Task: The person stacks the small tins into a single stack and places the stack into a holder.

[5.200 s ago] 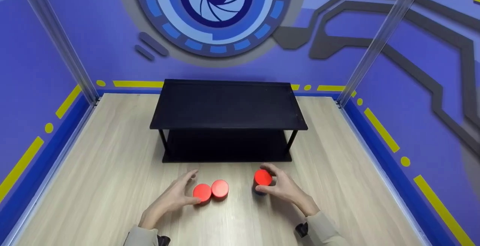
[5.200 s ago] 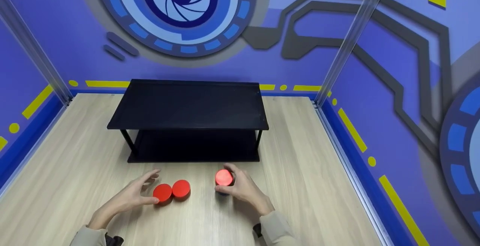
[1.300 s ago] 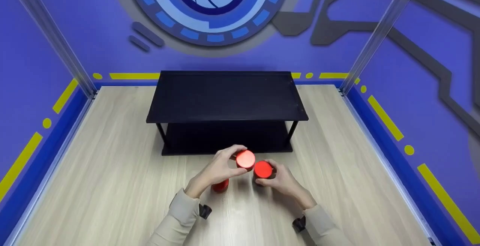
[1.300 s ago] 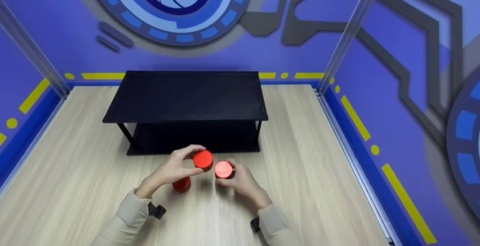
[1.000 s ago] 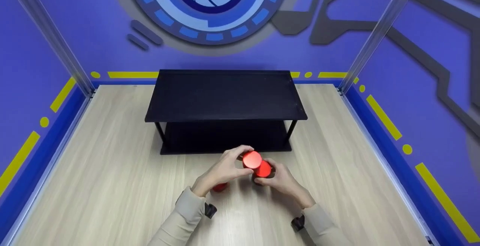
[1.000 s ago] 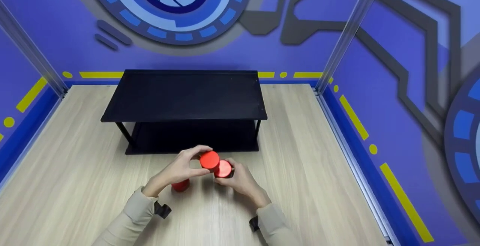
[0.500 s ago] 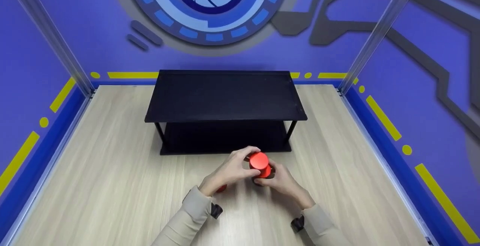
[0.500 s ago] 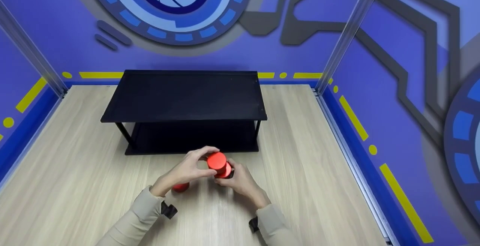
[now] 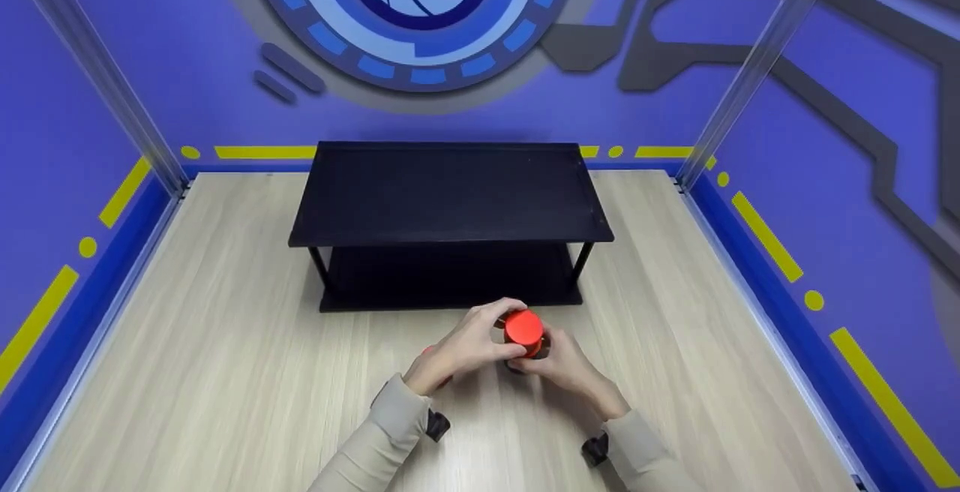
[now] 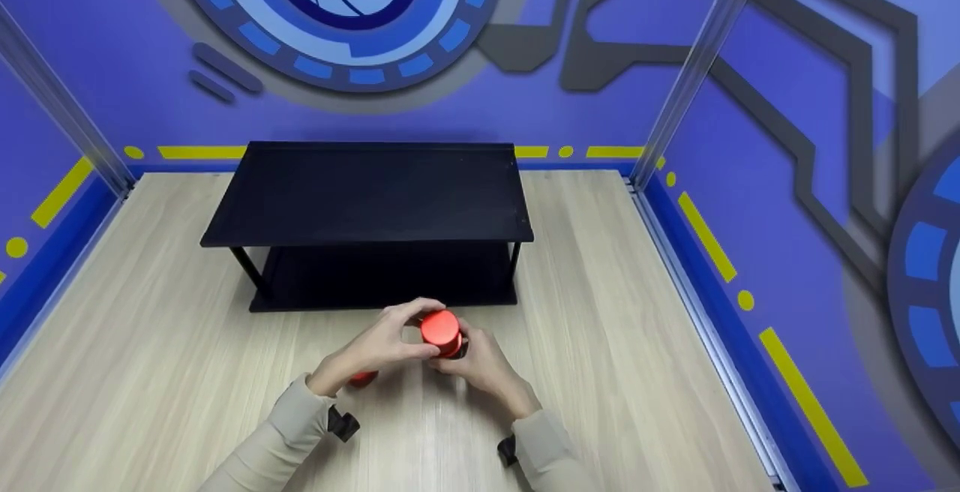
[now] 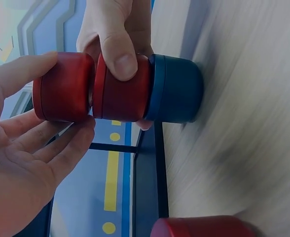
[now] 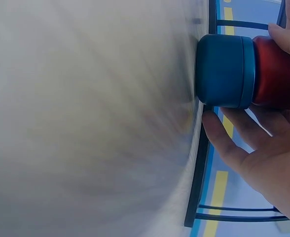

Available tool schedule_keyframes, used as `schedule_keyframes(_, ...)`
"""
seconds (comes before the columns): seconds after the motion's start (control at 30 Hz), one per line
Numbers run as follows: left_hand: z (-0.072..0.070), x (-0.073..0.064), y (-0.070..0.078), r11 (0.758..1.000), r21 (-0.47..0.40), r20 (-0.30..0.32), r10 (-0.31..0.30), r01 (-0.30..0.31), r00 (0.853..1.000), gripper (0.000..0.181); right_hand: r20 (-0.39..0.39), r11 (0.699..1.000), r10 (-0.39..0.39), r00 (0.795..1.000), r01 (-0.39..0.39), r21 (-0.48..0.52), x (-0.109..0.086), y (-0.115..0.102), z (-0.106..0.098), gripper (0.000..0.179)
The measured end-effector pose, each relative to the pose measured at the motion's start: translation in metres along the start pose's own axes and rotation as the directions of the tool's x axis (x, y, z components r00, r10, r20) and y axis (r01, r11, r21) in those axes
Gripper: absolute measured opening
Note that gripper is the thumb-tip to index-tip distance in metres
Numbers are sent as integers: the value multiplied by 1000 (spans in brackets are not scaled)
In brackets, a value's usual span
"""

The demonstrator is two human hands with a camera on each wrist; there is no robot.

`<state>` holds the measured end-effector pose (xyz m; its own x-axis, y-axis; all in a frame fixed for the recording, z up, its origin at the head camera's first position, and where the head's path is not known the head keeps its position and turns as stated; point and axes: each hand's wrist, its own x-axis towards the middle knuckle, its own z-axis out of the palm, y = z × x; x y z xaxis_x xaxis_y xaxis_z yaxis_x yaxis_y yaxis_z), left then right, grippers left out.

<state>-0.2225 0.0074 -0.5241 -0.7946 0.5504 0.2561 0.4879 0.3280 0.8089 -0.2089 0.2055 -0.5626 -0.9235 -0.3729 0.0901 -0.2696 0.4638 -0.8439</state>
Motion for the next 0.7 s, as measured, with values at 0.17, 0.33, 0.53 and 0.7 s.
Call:
schedule_keyframes(0.17, 2, 0, -1, 1000, 6, 12, -28, 28, 1000, 56, -8, 1000, -24, 1000, 24, -8, 1, 13, 2, 50)
schedule_keyframes(0.33, 3, 0, -2, 1000, 16, 11, -18, 18, 1000, 56, -26, 999, -36, 999, 35, -19, 2, 15, 3, 49)
schedule_keyframes(0.53, 5, -1, -2, 1000, 19, 9, -21, 20, 1000, 53, -28, 1000, -28, 999, 28, 6, 0, 16, 3, 49)
schedule_keyframes(0.7, 4, -1, -1, 999, 26, 13, -34, 34, 999, 53, -23, 1000, -14, 1000, 14, 10, 1, 16, 3, 51)
